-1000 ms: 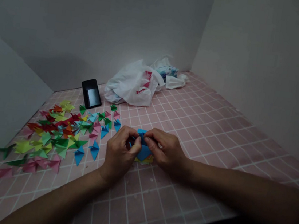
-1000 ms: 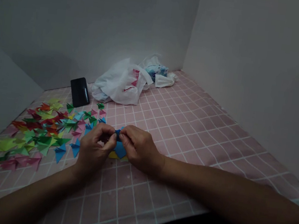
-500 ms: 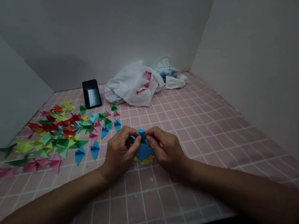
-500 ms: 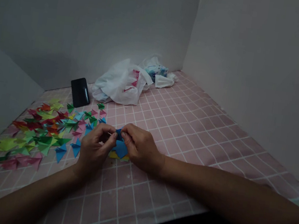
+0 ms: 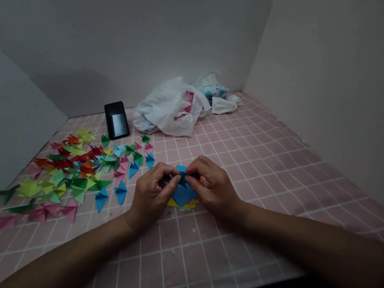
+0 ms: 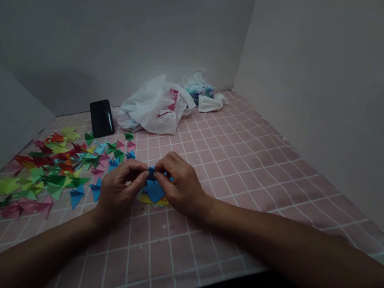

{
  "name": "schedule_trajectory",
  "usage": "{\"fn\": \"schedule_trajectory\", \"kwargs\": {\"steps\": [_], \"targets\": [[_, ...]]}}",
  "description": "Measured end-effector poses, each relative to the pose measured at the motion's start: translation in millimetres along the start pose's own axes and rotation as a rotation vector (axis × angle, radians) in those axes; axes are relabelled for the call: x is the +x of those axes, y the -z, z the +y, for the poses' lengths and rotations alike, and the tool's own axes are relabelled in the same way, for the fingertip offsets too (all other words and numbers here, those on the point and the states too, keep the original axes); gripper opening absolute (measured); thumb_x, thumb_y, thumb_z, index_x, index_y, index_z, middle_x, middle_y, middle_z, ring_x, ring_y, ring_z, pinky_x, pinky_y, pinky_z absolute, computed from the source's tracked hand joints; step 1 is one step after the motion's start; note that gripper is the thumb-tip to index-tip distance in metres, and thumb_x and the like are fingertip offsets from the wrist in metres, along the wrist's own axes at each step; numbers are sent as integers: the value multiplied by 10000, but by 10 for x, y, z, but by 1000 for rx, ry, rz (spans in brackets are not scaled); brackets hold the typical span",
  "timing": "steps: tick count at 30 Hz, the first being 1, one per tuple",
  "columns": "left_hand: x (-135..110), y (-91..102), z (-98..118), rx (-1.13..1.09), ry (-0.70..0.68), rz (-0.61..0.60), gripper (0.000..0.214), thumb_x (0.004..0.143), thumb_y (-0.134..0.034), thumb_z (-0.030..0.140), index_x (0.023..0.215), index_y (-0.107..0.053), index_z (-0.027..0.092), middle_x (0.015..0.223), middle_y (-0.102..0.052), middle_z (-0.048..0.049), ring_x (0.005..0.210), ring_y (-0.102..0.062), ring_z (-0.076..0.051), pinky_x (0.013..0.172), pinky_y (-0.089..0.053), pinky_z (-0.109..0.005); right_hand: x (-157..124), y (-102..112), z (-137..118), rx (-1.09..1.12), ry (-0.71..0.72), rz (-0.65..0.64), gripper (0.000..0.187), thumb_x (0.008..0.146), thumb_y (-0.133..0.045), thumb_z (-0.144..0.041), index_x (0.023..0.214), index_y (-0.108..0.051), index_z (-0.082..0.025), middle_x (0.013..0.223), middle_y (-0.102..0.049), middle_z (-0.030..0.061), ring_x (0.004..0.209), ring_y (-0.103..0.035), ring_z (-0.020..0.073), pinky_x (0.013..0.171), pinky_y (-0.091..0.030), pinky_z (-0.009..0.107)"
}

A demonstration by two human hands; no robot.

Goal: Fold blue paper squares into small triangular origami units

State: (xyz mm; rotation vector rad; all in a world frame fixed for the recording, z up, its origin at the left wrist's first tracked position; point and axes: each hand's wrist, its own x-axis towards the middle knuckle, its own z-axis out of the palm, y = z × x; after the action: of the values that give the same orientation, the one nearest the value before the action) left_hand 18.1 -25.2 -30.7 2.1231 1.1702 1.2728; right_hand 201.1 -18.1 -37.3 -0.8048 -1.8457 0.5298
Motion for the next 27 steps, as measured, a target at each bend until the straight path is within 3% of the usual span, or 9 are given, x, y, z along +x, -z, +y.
{"fn": "schedule_trajectory", "kwargs": {"steps": [19,27], "targets": [[25,-9,31,-94,159,-63,49,851,-602,180,837,-648,172,748,-624,-1,621,-570,-106,562,-448,-213,-24,-8,-16,12,45,-24,152,900,-571,-43,847,-600,-183,816,-575,18,774,-570,147,703,-457,275],[32,-1,-6,-199,249,-91,101,874,-626,273,869,-672,183,787,-664,-25,693,-598,-145,620,-469,-254,-22,-10,-2,-2,31,-26,120,923,-553,-90,859,-586,-187,806,-604,27,761,-579,158,697,-461,290]]}}
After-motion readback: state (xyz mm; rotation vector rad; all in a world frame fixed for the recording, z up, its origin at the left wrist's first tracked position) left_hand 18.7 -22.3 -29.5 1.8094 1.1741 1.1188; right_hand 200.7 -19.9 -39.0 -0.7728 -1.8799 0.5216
